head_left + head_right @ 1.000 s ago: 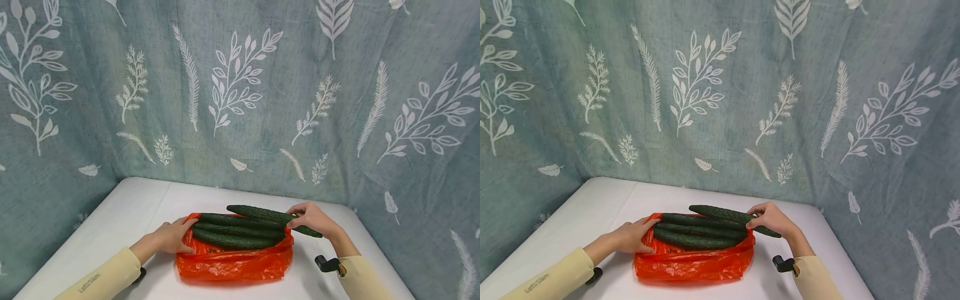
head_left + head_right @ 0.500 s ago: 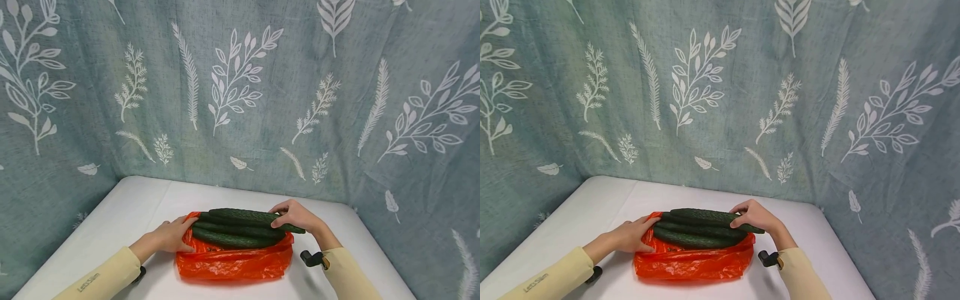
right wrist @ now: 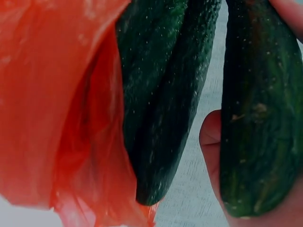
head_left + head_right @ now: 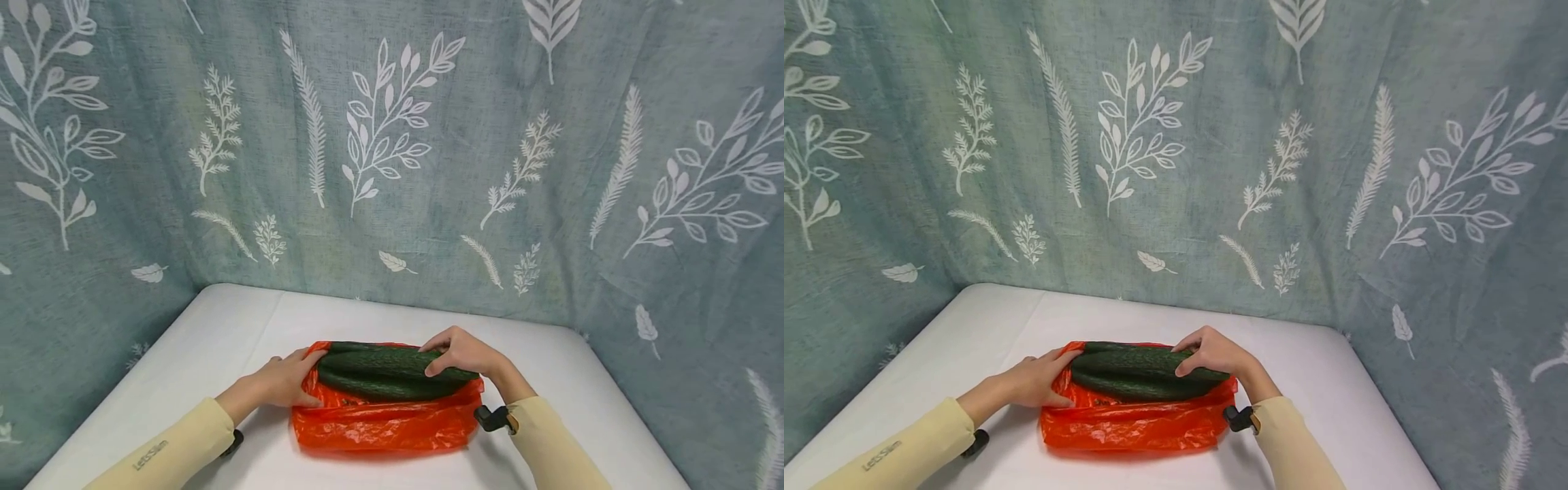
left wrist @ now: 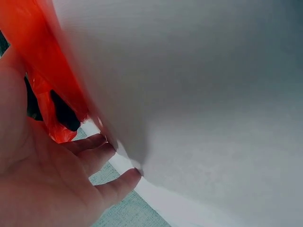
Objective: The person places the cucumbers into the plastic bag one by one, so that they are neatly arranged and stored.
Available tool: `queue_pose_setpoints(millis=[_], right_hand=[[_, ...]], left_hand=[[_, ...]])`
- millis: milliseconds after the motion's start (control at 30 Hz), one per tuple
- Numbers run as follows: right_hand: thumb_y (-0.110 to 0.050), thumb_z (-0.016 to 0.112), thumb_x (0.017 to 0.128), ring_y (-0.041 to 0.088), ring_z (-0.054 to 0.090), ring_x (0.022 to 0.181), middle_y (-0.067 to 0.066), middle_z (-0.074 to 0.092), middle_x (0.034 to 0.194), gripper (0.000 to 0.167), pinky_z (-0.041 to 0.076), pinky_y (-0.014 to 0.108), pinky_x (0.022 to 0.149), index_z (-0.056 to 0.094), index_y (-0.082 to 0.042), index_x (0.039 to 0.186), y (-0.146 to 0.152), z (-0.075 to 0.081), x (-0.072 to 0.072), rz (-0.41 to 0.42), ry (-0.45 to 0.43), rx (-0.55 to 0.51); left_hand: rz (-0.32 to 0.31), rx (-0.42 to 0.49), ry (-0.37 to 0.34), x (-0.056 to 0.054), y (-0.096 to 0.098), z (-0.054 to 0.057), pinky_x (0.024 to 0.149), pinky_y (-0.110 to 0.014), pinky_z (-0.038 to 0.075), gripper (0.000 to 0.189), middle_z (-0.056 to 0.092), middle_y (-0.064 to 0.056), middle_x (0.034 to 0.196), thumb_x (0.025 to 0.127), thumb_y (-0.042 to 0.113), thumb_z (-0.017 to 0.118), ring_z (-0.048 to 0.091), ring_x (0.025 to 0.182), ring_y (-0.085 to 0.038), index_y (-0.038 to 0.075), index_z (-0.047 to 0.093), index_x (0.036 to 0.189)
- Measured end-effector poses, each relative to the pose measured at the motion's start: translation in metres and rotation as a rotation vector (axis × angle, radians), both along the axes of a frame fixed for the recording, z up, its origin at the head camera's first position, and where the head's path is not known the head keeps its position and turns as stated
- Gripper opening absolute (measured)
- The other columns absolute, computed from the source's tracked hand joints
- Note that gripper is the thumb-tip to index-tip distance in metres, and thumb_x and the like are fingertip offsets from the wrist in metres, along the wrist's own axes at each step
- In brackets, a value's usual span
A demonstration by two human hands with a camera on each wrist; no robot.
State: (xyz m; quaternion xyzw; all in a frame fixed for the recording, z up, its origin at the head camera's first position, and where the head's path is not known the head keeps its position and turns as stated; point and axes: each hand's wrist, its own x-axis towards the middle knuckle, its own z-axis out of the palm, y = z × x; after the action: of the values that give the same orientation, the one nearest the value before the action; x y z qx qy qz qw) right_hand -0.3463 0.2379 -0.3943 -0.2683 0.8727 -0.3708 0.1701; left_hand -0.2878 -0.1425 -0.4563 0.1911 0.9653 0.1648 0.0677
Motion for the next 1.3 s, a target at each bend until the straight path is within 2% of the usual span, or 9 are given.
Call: queue_pose_setpoints(millis=[133, 267, 433, 500, 567, 667, 733, 1067, 1300], right_hand=[[-0.024, 0.083, 0.078, 0.024, 0.063, 0.119, 0.005, 0.070, 0.126, 0.039, 0.048, 0.051, 0.104, 0.077, -0.017, 0.116, -0.002, -0.003, -0.003, 0.024, 0.002, 0.015], [-0.026, 0.083, 0.078, 0.026, 0.062, 0.122, 0.005, 0.071, 0.126, 0.039, 0.047, 0.053, 0.106, 0.077, -0.018, 0.116, -0.003, -0.005, -0.006, 0.036, 0.009, 0.028], [-0.027, 0.084, 0.077, 0.025, 0.063, 0.118, 0.006, 0.071, 0.126, 0.041, 0.050, 0.051, 0.101, 0.077, -0.018, 0.116, -0.004, -0.008, -0.005, 0.019, 0.022, 0.055], [-0.027, 0.085, 0.076, 0.019, 0.065, 0.110, 0.003, 0.072, 0.123, 0.040, 0.053, 0.046, 0.094, 0.078, -0.019, 0.115, -0.005, -0.009, -0.004, 0.008, 0.046, 0.077], [-0.026, 0.085, 0.075, 0.011, 0.061, 0.082, -0.003, 0.073, 0.095, 0.040, 0.053, 0.036, 0.078, 0.078, -0.019, 0.114, -0.008, -0.010, -0.003, 0.002, 0.066, 0.107], [-0.023, 0.087, 0.074, 0.010, 0.033, 0.057, -0.009, 0.046, 0.061, 0.041, 0.036, 0.029, 0.060, 0.078, -0.018, 0.114, -0.014, -0.011, -0.001, -0.002, 0.091, 0.153], [-0.020, 0.088, 0.074, 0.013, 0.021, 0.054, -0.009, 0.030, 0.058, 0.043, 0.029, 0.029, 0.056, 0.078, -0.016, 0.115, -0.016, -0.011, 0.002, -0.008, 0.092, 0.176], [-0.018, 0.087, 0.078, 0.013, 0.026, 0.052, -0.005, 0.029, 0.054, 0.045, 0.030, 0.027, 0.054, 0.075, -0.017, 0.121, -0.016, -0.013, 0.015, -0.026, 0.112, 0.227], [-0.016, 0.085, 0.080, 0.015, 0.028, 0.053, -0.005, 0.028, 0.055, 0.042, 0.032, 0.028, 0.056, 0.074, -0.023, 0.120, -0.014, -0.015, 0.016, -0.014, 0.098, 0.206]], left_hand=[[-0.002, 0.003, 0.006, 0.002, 0.003, 0.001, 0.104, -0.061, 0.039, 0.103, 0.042, -0.021, 0.151, 0.076, 0.056, 0.083, 0.049, 0.135, -0.039, 0.015, 0.033, 0.156], [0.000, -0.001, 0.008, 0.003, 0.004, 0.001, 0.105, -0.061, 0.039, 0.103, 0.043, -0.021, 0.151, 0.076, 0.055, 0.084, 0.048, 0.135, -0.038, 0.015, 0.033, 0.156], [-0.010, -0.011, 0.006, 0.002, 0.005, 0.002, 0.105, -0.062, 0.038, 0.102, 0.042, -0.022, 0.151, 0.077, 0.055, 0.083, 0.048, 0.137, -0.038, 0.015, 0.033, 0.156], [-0.011, -0.017, 0.007, 0.001, 0.004, 0.002, 0.105, -0.062, 0.039, 0.102, 0.043, -0.022, 0.151, 0.077, 0.055, 0.083, 0.049, 0.136, -0.038, 0.015, 0.033, 0.156], [-0.010, -0.021, 0.010, 0.001, 0.004, 0.002, 0.104, -0.062, 0.040, 0.102, 0.044, -0.022, 0.150, 0.077, 0.056, 0.083, 0.051, 0.133, -0.038, 0.015, 0.033, 0.156], [-0.006, -0.025, 0.010, 0.002, 0.003, 0.001, 0.103, -0.061, 0.041, 0.104, 0.045, -0.021, 0.150, 0.076, 0.057, 0.083, 0.053, 0.131, -0.039, 0.014, 0.033, 0.156], [-0.006, -0.025, 0.007, 0.002, 0.003, 0.001, 0.103, -0.060, 0.042, 0.105, 0.045, -0.021, 0.150, 0.075, 0.058, 0.083, 0.054, 0.130, -0.039, 0.014, 0.033, 0.156], [-0.015, -0.024, 0.003, -0.003, 0.005, -0.002, 0.104, -0.061, 0.041, 0.104, 0.045, -0.018, 0.151, 0.075, 0.058, 0.083, 0.055, 0.129, -0.037, 0.017, 0.033, 0.157], [-0.016, 0.023, -0.072, -0.006, -0.003, -0.002, 0.108, -0.063, 0.037, 0.098, 0.040, -0.017, 0.157, 0.079, 0.061, 0.078, 0.054, 0.130, -0.039, 0.022, 0.034, 0.157]])
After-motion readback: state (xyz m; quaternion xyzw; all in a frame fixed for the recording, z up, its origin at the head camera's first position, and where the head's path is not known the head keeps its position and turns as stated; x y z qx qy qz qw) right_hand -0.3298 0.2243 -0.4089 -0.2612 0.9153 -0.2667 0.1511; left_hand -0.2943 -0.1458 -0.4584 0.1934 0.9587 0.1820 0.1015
